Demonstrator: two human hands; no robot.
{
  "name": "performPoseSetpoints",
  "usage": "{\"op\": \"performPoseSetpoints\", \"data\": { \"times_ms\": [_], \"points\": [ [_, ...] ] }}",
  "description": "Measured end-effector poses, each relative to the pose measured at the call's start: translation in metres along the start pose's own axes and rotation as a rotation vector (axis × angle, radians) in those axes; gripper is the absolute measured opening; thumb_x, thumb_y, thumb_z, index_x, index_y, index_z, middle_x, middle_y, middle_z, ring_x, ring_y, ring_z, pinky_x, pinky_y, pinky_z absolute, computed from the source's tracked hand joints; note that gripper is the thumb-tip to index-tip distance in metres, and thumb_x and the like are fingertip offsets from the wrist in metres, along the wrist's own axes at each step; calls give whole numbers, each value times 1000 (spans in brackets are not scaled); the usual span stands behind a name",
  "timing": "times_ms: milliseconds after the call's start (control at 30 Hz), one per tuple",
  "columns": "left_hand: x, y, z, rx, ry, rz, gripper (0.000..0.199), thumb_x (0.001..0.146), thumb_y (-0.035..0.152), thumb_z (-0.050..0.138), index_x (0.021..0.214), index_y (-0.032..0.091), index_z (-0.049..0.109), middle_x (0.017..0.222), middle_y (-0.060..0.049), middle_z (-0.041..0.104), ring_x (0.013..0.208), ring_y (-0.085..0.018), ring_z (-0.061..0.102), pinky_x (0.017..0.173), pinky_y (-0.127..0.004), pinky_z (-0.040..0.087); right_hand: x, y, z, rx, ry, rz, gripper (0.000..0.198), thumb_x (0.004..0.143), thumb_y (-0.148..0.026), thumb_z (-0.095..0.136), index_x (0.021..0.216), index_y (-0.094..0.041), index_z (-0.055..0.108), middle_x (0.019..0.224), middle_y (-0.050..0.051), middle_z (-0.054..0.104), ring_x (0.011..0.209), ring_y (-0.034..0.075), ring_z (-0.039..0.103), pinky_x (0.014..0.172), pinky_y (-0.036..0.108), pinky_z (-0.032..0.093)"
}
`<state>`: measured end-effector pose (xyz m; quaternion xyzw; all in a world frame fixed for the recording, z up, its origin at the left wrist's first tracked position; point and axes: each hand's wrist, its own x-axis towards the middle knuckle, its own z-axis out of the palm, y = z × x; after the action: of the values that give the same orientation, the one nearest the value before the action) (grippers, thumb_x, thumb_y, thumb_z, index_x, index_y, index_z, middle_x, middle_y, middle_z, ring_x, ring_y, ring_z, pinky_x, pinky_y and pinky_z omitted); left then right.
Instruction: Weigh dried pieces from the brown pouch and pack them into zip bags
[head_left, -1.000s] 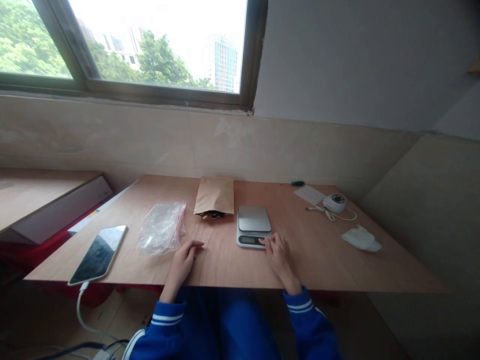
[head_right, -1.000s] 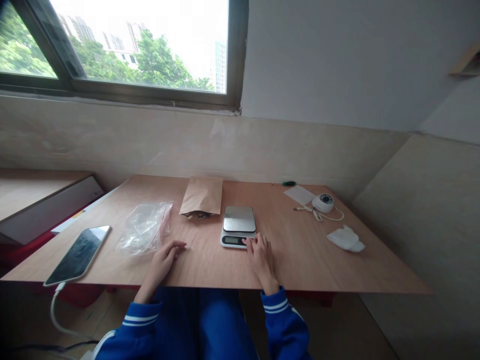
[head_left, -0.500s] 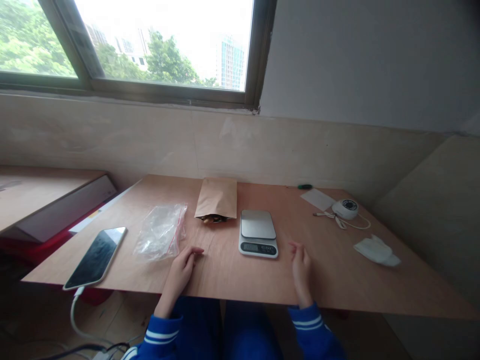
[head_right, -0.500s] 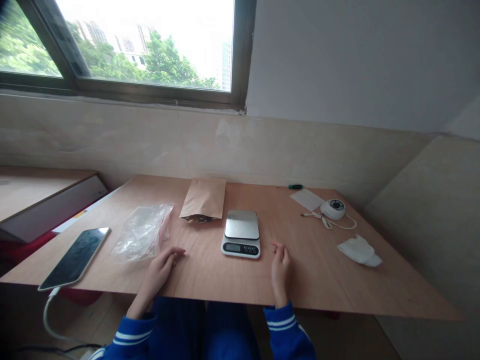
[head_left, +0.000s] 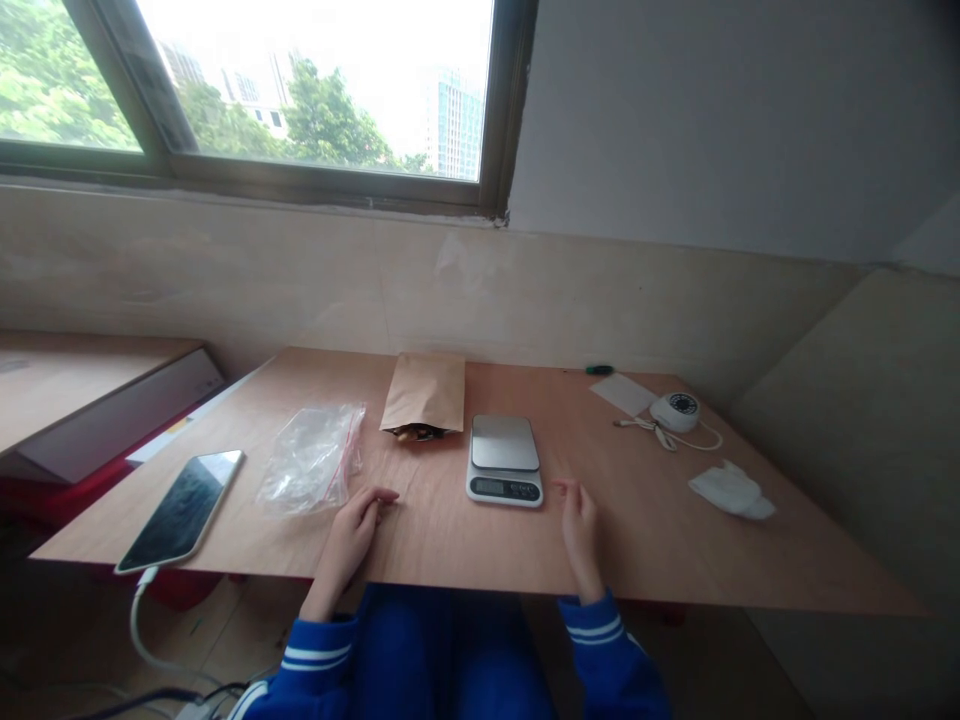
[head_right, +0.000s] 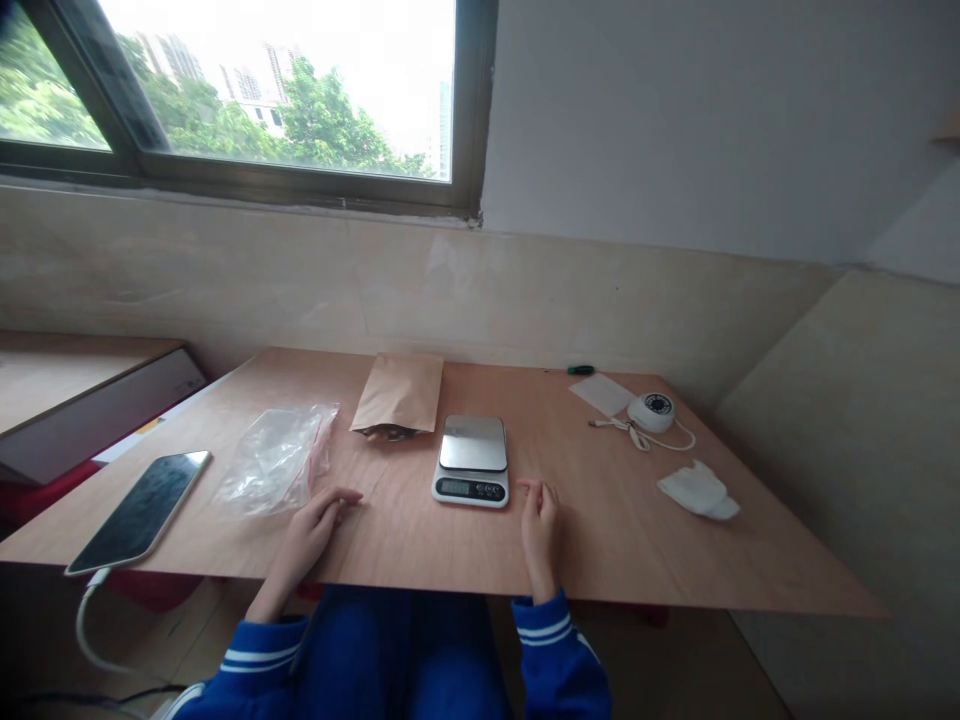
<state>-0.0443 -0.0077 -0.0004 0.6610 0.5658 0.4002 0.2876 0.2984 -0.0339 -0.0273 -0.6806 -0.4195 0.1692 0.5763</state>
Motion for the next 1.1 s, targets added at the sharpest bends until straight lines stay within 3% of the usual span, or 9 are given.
{"op": "performPoseSetpoints", "data": {
  "times_ms": [500, 633, 700, 767, 867, 1000, 1100],
  "points": [
    [-2, -14, 3, 32, -35, 57, 31, 87, 29, 37, 90, 20, 66, 99, -7, 67, 98, -23, 61, 90, -40, 47, 0, -4, 0, 31, -8, -21, 50, 90, -56, 35, 79, -17, 64, 87, 10, 68, 82, 23, 62, 76, 35, 46],
    [-1, -15, 3, 15, -41, 56, 31, 87, 30, 37, 89, 20, 66, 100, -8, 67, 97, -24, 62, 90, -40, 47, -9, -26, 0, -103, 69, -198, 45, 94, -47, 32, 80, -18, 63, 86, 10, 65, 86, 23, 58, 79, 36, 44],
    [-2, -15, 3, 5, -40, 58, 31, 87, 31, 37, 89, 20, 66, 100, -8, 67, 97, -24, 62, 90, -41, 48, -18, -49, 9, -155, 36, -326, 43, 96, -42, 32, 78, -18, 62, 83, 8, 63, 85, 22, 56, 79, 35, 43],
    [-3, -14, 3, -4, -44, 66, 31, 87, 31, 37, 89, 20, 66, 100, -8, 67, 97, -24, 62, 89, -41, 48, -28, -78, 29, -161, -133, -427, 40, 98, -35, 31, 78, -19, 62, 81, 6, 62, 83, 20, 55, 78, 32, 43],
    [-3, -13, 3, -17, -41, 78, 30, 87, 29, 38, 88, 20, 66, 98, -7, 68, 95, -23, 63, 87, -40, 49, -38, -116, 79, -278, -388, -547, 32, 97, -26, 37, 82, -19, 64, 87, 5, 61, 88, 19, 55, 82, 30, 43],
    [-3, -9, 2, -11, -18, 84, 29, 85, 26, 39, 86, 20, 67, 94, -6, 68, 93, -22, 63, 86, -38, 49, -40, -141, 155, -527, -436, -540, 22, 92, -24, 47, 102, -14, 63, 103, 11, 61, 100, 24, 54, 86, 34, 44],
    [-3, -7, 1, -23, -27, 83, 29, 85, 25, 38, 86, 21, 67, 94, -6, 68, 92, -21, 64, 84, -37, 50, -40, -140, 196, -684, -426, -501, 30, 88, -26, 55, 113, -10, 57, 111, 16, 59, 105, 28, 52, 84, 37, 45]
  ]
}}
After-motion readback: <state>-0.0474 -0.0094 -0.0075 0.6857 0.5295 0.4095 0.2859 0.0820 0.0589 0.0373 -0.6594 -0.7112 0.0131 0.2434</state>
